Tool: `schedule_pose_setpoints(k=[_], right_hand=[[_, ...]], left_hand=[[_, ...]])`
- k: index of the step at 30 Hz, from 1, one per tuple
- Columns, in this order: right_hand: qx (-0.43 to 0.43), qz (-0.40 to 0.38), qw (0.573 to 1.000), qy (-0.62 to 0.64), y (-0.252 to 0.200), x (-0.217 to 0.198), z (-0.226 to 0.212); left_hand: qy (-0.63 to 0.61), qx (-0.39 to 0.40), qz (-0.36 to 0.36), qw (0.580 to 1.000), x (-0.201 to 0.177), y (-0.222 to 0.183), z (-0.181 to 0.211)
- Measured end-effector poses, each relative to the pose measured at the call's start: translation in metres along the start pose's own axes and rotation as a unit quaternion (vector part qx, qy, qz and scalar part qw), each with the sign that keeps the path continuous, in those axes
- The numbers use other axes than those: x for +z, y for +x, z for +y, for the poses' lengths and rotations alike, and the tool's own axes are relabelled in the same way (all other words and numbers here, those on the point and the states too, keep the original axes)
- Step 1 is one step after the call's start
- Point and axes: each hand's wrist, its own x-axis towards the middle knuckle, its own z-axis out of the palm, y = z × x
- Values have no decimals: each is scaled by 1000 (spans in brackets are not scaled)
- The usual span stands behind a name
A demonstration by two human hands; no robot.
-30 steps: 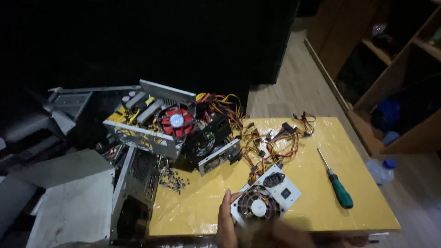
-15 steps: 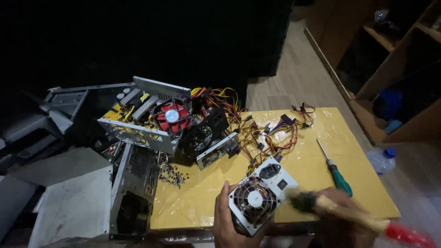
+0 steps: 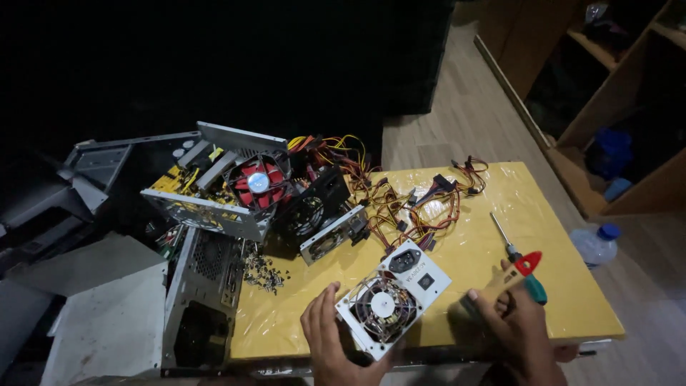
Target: Disassembling a computer power supply unit by removing screws and opening the casing to access the internal circuit board.
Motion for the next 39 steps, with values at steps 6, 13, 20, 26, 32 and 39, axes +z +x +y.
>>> schedule_pose_setpoints(k=[6,13,20,26,32,39], right_hand=[[-88,20,995,-38,14,19,28],[-263,59,942,-200,-7,27,-13],[-295,87,907,-289,-7,27,-5],[-318,54,926,-196,7,20,-22],[-366,32,928,-57,-26,-2,-29],[-364,-101,902,-206,-67,-15,-12]], left_hand=[[-27,-39,-83,995,1,-2,-12],[-50,180,-43,981,-4,10,-12],[-49,240,-109,963,-13,15,-28],[44,382,-169,908,-7,2,-49],[30,356,-173,918,10,-13,-69],[171,403,-188,879,-8,-1,-57]])
